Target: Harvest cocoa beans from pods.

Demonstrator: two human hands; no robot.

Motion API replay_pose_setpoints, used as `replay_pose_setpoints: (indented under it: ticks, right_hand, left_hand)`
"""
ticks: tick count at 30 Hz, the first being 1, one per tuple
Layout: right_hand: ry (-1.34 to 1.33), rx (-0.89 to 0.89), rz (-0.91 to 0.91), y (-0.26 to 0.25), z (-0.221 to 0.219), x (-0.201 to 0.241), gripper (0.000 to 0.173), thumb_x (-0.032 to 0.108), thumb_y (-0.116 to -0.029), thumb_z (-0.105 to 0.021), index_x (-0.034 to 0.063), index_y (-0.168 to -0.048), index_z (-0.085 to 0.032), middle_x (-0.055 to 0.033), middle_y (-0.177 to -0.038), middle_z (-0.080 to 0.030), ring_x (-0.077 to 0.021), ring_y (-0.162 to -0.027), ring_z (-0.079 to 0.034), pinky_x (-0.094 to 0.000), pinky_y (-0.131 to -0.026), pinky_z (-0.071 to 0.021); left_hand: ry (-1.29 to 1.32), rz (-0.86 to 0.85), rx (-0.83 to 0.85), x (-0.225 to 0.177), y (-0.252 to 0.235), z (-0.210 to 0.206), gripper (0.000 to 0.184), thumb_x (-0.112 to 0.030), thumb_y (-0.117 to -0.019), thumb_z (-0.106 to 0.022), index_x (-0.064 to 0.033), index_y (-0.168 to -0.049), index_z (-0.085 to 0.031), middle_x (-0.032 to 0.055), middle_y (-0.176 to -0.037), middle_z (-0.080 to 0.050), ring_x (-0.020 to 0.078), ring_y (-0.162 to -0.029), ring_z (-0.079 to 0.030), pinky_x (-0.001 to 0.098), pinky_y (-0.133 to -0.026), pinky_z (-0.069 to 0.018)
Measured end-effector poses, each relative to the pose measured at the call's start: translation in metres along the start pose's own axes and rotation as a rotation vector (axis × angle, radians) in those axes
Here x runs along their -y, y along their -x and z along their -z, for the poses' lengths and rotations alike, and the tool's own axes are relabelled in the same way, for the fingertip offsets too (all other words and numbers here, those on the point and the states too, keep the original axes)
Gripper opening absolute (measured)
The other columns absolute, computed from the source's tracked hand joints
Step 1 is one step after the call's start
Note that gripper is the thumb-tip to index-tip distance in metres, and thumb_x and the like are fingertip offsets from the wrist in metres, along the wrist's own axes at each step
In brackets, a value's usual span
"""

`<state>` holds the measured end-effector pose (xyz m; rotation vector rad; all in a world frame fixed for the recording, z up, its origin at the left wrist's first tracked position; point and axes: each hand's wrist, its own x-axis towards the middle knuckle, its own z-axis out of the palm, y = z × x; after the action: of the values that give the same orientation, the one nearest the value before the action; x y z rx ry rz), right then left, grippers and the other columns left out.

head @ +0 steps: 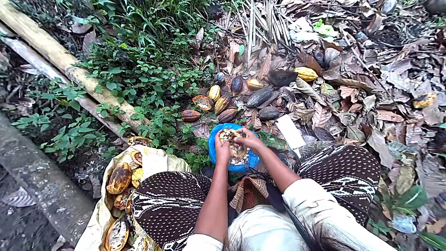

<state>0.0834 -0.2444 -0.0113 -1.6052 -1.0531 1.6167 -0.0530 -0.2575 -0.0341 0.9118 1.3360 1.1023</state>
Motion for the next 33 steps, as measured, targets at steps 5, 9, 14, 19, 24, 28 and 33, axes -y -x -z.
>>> replay_pose_setpoints:
  ticks: [5,9,14,19,24,28,33]
  right_hand:
    - [-0.068,0.126,-0.151,0.006,0.001,0.002,0.04,0.024,-0.1107,-0.048,0.0082,-0.147,-0.044,-0.0239,-0.122,-0.063,-0.0299,-0.083,-0.07,-0.0431,-0.071,-0.0598]
    - [-0.086,0.03,-0.117,0.006,-0.017,0.001,0.033,0.015,-0.109,-0.051,-0.0014,-0.137,-0.047,-0.0201,-0.099,-0.065,-0.0207,-0.061,-0.067,-0.0334,-0.058,-0.059]
    - [0.133,-0.218,-0.061,-0.013,-0.019,-0.02,0.04,0.011,-0.0983,-0.065,0.0008,-0.134,-0.051,-0.0276,-0.112,-0.065,-0.0377,-0.087,-0.068,-0.0544,-0.074,-0.0567]
    - [0.209,-0.147,-0.039,-0.019,-0.022,-0.029,0.047,0.006,-0.1004,-0.059,0.0037,-0.144,-0.041,-0.0306,-0.123,-0.063,-0.0446,-0.103,-0.067,-0.0599,-0.085,-0.0551]
    - [0.14,0.038,-0.025,-0.011,-0.026,-0.017,0.055,-0.009,-0.0966,-0.054,0.0042,-0.148,-0.039,-0.0243,-0.118,-0.062,-0.0272,-0.077,-0.066,-0.0422,-0.07,-0.0565]
    - [-0.162,0.12,-0.077,-0.003,-0.032,-0.007,0.053,-0.004,-0.1017,-0.049,0.0061,-0.152,-0.035,-0.0211,-0.123,-0.059,-0.0234,-0.083,-0.067,-0.0384,-0.073,-0.0581]
    - [-0.303,-0.054,-0.052,-0.005,-0.041,-0.01,0.037,0.007,-0.1042,-0.056,0.0004,-0.139,-0.048,-0.0182,-0.11,-0.063,-0.0204,-0.077,-0.064,-0.0368,-0.069,-0.0569]
  left_hand:
    - [0.3,-0.008,-0.252,-0.003,-0.009,0.008,0.067,0.012,-0.0931,-0.046,-0.0102,-0.155,-0.031,0.0189,-0.15,-0.044,0.0274,-0.125,-0.054,0.0459,-0.099,-0.05]
    - [0.352,-0.025,-0.23,-0.008,-0.004,0.004,0.068,0.016,-0.0891,-0.049,-0.0054,-0.152,-0.034,0.0189,-0.145,-0.049,0.0246,-0.121,-0.057,0.0418,-0.098,-0.051]
    - [0.318,0.232,0.012,-0.017,0.004,-0.002,0.079,0.006,-0.0997,-0.049,-0.0325,-0.16,-0.015,0.0226,-0.14,-0.049,0.0398,-0.103,-0.064,0.0574,-0.071,-0.0579]
    - [0.236,0.212,-0.079,-0.01,0.003,-0.009,0.078,0.012,-0.0953,-0.048,-0.0226,-0.158,-0.017,0.023,-0.139,-0.05,0.036,-0.102,-0.065,0.0529,-0.072,-0.0584]
    - [0.186,0.111,-0.318,0.002,-0.006,0.001,0.075,0.015,-0.0898,-0.06,-0.0095,-0.153,-0.028,0.0249,-0.137,-0.052,0.036,-0.112,-0.062,0.054,-0.082,-0.0574]
    - [-0.136,-0.017,-0.383,0.002,-0.004,0.005,0.07,0.006,-0.0853,-0.073,-0.004,-0.146,-0.04,0.0247,-0.13,-0.062,0.0359,-0.118,-0.063,0.0539,-0.099,-0.0517]
    - [-0.384,-0.277,-0.306,-0.001,0.008,-0.004,0.048,-0.002,-0.087,-0.077,0.0013,-0.13,-0.057,0.0232,-0.113,-0.07,0.0355,-0.105,-0.069,0.0546,-0.093,-0.0534]
